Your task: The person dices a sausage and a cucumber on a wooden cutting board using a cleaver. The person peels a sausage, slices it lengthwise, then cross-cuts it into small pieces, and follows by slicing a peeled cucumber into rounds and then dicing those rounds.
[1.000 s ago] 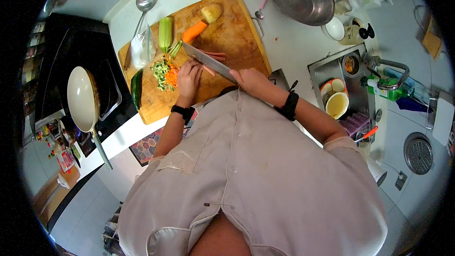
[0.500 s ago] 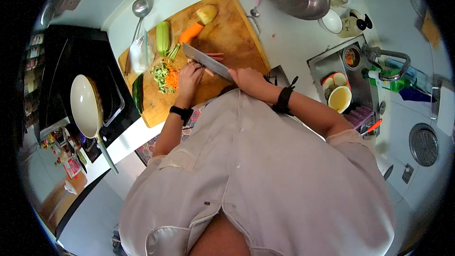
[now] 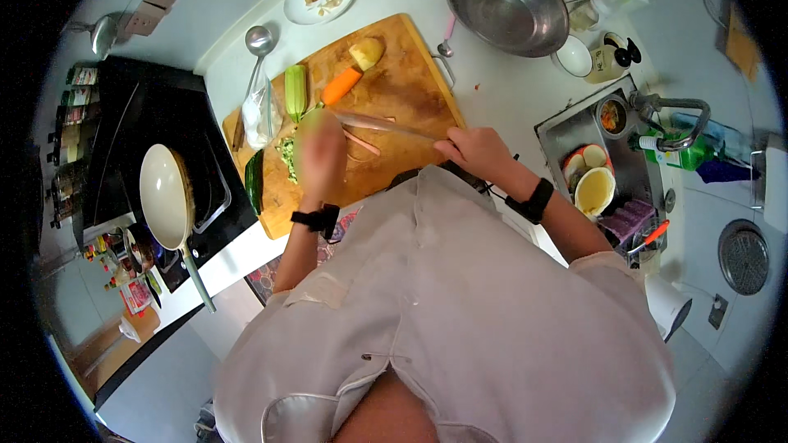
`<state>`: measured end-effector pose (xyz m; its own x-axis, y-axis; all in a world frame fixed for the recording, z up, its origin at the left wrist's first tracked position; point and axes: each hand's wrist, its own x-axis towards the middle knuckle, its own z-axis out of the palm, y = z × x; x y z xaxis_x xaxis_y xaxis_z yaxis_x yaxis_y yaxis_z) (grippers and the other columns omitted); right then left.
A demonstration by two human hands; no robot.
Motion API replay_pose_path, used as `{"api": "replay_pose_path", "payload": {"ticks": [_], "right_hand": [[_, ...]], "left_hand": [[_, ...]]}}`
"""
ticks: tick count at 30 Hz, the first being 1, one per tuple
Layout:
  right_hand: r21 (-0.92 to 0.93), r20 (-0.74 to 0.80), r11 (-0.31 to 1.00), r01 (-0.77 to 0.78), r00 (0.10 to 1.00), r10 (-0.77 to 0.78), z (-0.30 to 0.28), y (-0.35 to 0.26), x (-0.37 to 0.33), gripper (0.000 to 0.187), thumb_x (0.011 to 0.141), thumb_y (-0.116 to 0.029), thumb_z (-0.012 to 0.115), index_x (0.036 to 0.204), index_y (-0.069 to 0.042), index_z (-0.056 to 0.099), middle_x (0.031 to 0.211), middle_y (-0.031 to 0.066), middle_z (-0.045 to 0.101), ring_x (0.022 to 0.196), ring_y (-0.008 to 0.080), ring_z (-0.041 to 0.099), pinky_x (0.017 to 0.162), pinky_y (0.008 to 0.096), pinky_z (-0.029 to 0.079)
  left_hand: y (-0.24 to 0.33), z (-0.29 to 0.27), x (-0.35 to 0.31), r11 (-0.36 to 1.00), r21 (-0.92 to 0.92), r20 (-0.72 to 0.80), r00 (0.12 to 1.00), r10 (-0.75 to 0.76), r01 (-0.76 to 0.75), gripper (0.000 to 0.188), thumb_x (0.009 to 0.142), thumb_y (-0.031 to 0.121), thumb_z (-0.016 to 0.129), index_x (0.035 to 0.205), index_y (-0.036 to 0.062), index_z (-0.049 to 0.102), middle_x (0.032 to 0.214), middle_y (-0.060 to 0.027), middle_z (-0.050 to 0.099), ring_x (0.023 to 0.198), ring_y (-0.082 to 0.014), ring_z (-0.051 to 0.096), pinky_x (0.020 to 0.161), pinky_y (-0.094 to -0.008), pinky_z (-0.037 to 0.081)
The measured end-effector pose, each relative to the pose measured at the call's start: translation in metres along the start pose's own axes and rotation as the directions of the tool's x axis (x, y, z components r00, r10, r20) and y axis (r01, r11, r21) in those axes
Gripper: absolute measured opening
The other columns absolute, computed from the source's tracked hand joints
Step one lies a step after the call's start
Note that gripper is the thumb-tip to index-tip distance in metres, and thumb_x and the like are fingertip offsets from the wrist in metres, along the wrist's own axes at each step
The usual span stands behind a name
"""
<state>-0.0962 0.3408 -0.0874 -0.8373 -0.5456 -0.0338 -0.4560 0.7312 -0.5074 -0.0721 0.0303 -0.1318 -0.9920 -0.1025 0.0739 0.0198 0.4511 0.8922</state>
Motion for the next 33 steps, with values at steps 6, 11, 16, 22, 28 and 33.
{"api": "replay_pose_path", "payload": {"ticks": [6, 11, 16, 22, 28, 33], "right_hand": [[-0.173, -0.108, 0.929, 0.329, 0.931, -0.349, -0.014, 0.018, -0.014, 0.041, 0.08, -0.048, 0.058, 0.067, -0.01, 0.049, 0.057, 0.0053, 0.052, 0.05, 0.0238, 0.055, 0.045, 0.0346, 0.043], [-0.268, -0.092, 0.856, 0.443, 0.872, -0.48, -0.012, 0.011, -0.009, 0.041, 0.077, -0.051, 0.058, 0.068, -0.011, 0.05, 0.056, 0.004, 0.049, 0.049, 0.0219, 0.054, 0.044, 0.0329, 0.043], [-0.293, -0.076, 0.838, 0.46, 0.863, -0.5, -0.01, 0.008, -0.012, 0.042, 0.074, -0.053, 0.057, 0.068, -0.012, 0.05, 0.057, 0.0033, 0.047, 0.05, 0.0209, 0.054, 0.045, 0.0321, 0.042], [-0.286, 0.001, 0.832, 0.476, 0.868, -0.497, -0.012, 0.002, -0.019, 0.042, 0.076, -0.052, 0.058, 0.067, -0.011, 0.049, 0.057, 0.0036, 0.048, 0.049, 0.0211, 0.054, 0.045, 0.0322, 0.042], [-0.118, -0.102, 0.899, 0.422, 0.895, -0.434, -0.005, 0.002, -0.027, 0.043, 0.079, -0.049, 0.058, 0.064, -0.011, 0.048, 0.056, 0.005, 0.049, 0.049, 0.0236, 0.053, 0.044, 0.034, 0.042], [0.066, -0.166, 0.983, 0.171, 0.973, -0.158, -0.008, 0.006, -0.037, 0.039, 0.083, -0.043, 0.057, 0.068, -0.007, 0.051, 0.059, 0.0089, 0.053, 0.053, 0.0297, 0.054, 0.048, 0.0367, 0.042]], "left_hand": [[0.028, -0.035, 0.031, 0.74, -0.561, 0.456, 0.885, -0.098, 0.371, 0.046, 0.091, 0.038, 0.05, 0.117, -0.0001, 0.053, 0.109, -0.0074, 0.058, 0.102, -0.0176, 0.053, 0.087, -0.0297, 0.042], [0.036, -0.035, 0.036, 0.928, -0.1, 0.837, 0.534, -0.116, 0.359, 0.036, 0.087, 0.036, 0.057, 0.104, 0.0036, 0.058, 0.085, -0.0017, 0.058, 0.072, -0.008, 0.053, 0.06, -0.0209, 0.041], [0.037, -0.026, 0.027, 0.883, -0.062, 0.876, 0.45, -0.176, 0.465, 0.025, 0.088, 0.03, 0.059, 0.09, 0.005, 0.059, 0.063, 0.0065, 0.049, 0.05, -0.0021, 0.044, 0.042, -0.0184, 0.033], [-0.004, -0.016, 0.027, 0.914, -0.134, 0.818, 0.563, -0.115, 0.382, 0.016, 0.088, 0.021, 0.059, 0.088, 0.005, 0.061, 0.074, 0.0011, 0.057, 0.064, -0.0051, 0.05, 0.056, -0.0204, 0.04], [-0.038, -0.005, 0.058, 0.846, 0.162, 0.56, 0.753, 0.345, -0.507, 0.014, 0.079, 0.017, 0.065, 0.091, 0.0101, 0.064, 0.081, -0.0076, 0.059, 0.079, -0.0237, 0.056, 0.068, -0.0333, 0.041], [-0.043, -0.008, 0.063, 0.666, 0.34, 0.61, 0.695, 0.38, -0.664, 0.02, 0.073, 0.023, 0.066, 0.091, 0.0139, 0.064, 0.095, -0.0012, 0.058, 0.098, -0.0206, 0.05, 0.083, -0.0336, 0.036]]}}
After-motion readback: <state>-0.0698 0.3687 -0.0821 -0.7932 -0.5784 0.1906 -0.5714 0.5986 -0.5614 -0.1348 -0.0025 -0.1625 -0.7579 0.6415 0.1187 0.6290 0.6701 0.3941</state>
